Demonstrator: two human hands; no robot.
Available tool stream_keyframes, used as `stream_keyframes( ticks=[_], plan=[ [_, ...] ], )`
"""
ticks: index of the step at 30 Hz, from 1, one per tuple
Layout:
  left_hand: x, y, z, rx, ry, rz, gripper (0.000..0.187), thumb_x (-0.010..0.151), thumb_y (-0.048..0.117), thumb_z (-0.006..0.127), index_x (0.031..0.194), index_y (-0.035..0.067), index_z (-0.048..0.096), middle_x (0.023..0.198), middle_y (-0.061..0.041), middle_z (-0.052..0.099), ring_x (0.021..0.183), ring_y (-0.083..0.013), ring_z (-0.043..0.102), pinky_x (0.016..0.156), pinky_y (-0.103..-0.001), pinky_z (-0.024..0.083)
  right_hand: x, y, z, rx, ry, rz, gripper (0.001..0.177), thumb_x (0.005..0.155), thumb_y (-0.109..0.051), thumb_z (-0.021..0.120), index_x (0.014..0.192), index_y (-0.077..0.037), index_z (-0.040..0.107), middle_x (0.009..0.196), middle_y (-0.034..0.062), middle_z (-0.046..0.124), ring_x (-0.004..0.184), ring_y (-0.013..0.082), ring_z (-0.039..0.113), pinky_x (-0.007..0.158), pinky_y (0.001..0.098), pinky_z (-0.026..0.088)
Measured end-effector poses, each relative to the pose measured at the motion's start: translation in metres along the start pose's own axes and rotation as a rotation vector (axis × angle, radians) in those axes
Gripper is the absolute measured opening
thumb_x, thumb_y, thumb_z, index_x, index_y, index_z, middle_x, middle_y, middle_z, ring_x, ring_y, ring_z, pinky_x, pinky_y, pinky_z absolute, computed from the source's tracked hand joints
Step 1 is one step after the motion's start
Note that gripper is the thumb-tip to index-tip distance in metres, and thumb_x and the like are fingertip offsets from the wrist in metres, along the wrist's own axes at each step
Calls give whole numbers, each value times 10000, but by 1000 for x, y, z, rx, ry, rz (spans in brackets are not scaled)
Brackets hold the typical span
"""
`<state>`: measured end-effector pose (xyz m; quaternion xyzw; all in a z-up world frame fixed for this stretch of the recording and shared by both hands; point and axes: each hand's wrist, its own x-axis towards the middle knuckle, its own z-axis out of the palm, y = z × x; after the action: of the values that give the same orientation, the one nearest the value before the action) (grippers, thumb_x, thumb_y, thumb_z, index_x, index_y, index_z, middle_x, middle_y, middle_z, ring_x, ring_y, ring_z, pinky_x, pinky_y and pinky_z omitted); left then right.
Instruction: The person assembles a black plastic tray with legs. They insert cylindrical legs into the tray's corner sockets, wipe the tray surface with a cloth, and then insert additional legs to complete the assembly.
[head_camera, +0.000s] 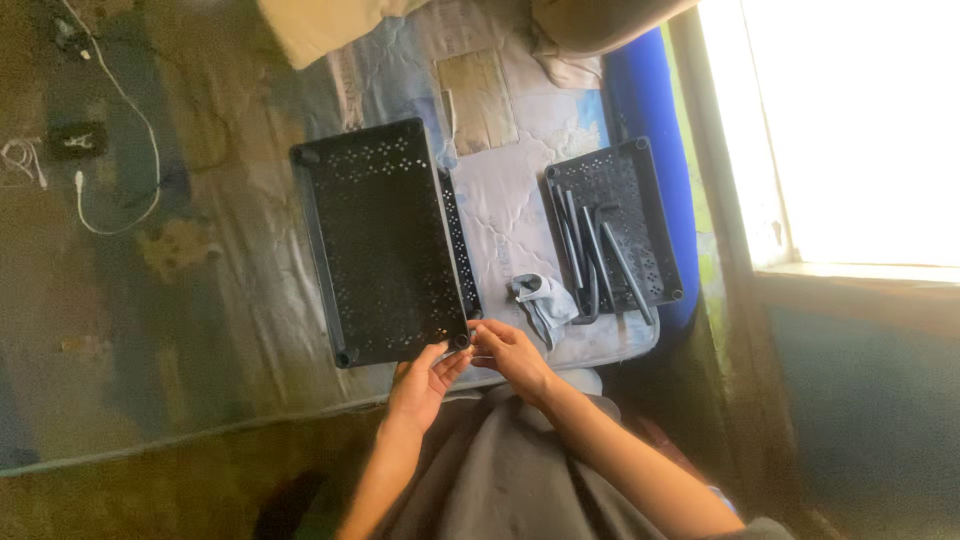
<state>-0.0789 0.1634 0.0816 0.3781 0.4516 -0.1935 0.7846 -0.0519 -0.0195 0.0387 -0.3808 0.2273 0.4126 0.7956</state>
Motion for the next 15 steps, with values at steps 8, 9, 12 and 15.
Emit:
stream_keyframes(
  ticks=[8,9,12,15],
  plan=[
    [-1,-3,7,-14,-11,41,245,923,103,664,1139,-12,662,1119,-152,725,989,-283,734,911,-399,610,-10,-12,3,-212,-8,-33,503,965,-377,639,1355,-62,605,1141,49,701,1045,136,666,899,318,562],
    [-2,-3,7,-15,-8,42,242,922,105,667,1141,2,663,1128,-135,720,990,-280,731,913,-401,609,-11,-13,4,-279,-22,-60,522,949,-373,662,1371,-73,594,1133,57,700,1056,133,668,903,319,570],
    [-5,1,7,7,-44,37,249,921,120,666,1146,15,674,1140,-122,724,1002,-265,728,914,-394,607,-10,-12,6,-287,-30,-94,556,936,-347,704,1397,-59,589,1111,67,682,1034,144,660,886,331,572],
    [-8,4,8,39,-21,66,236,928,137,662,1133,21,666,1120,-94,720,974,-259,734,896,-402,604,-8,-7,6,-294,-32,-86,573,932,-335,719,1408,-41,596,1107,66,676,1019,143,655,879,312,567]
  ],
)
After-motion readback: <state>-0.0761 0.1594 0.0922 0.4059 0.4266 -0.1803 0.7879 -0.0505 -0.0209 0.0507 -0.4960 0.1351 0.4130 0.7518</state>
